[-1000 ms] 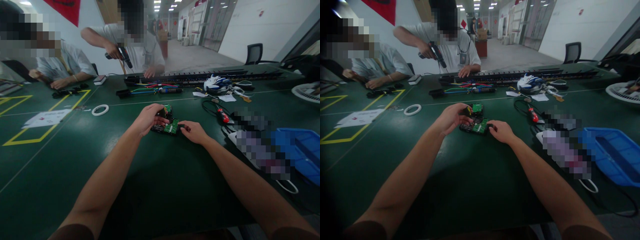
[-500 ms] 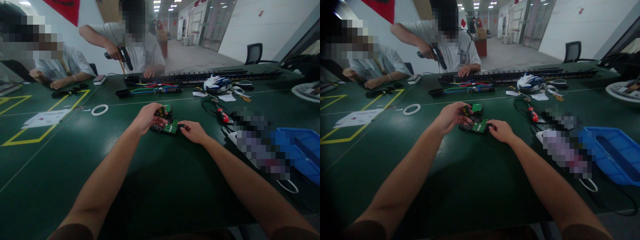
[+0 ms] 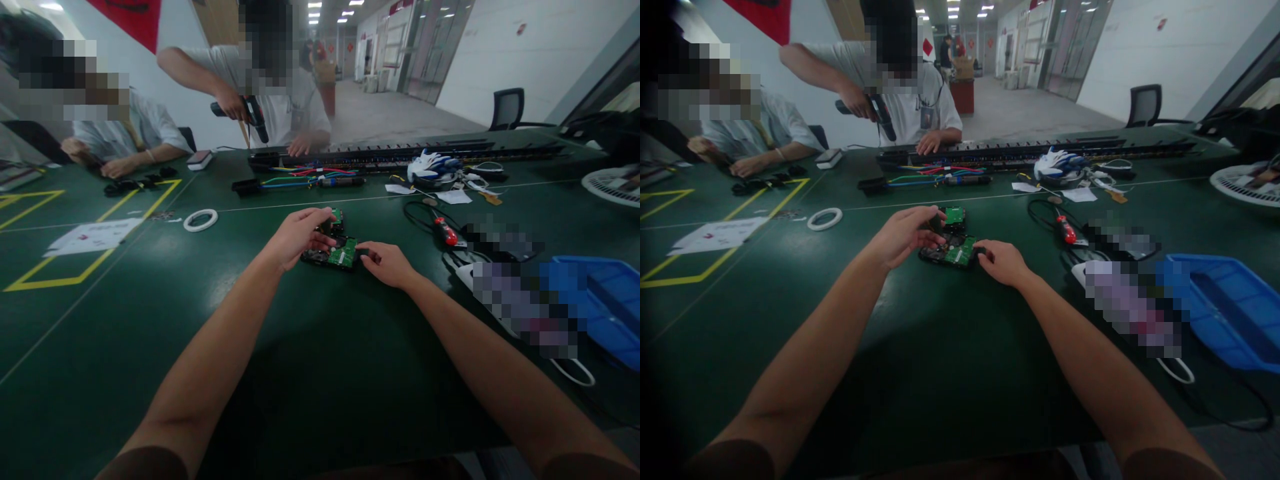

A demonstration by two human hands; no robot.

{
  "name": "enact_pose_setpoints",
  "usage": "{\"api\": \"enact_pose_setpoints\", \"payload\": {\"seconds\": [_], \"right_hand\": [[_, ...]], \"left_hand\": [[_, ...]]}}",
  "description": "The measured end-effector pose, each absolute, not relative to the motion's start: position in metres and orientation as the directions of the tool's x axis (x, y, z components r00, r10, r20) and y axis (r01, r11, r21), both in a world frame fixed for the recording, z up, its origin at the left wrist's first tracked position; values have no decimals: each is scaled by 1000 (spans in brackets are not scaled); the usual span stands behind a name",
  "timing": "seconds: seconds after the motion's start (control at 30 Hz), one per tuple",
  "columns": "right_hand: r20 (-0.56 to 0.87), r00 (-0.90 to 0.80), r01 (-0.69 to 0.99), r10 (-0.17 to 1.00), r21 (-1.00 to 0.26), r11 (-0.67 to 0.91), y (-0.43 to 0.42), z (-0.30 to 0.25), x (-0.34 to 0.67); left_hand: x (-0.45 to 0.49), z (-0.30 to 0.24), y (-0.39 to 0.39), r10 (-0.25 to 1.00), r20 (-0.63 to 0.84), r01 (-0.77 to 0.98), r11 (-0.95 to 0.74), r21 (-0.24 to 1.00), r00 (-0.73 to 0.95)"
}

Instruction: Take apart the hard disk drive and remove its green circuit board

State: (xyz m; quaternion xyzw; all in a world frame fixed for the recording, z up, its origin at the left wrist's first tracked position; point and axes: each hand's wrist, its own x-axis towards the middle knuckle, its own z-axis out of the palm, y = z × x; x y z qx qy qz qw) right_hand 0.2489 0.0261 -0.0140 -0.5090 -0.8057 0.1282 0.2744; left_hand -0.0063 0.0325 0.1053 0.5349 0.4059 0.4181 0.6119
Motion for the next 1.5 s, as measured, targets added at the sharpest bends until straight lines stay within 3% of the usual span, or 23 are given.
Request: {"api": "enact_pose_setpoints", "payload": {"seconds": [1.5], "right_hand": [[313,-350,744,883,-480,464,26,-13,249]], "left_hand": [[-6,103,36,930,-133,-174,201,964,341]]}}
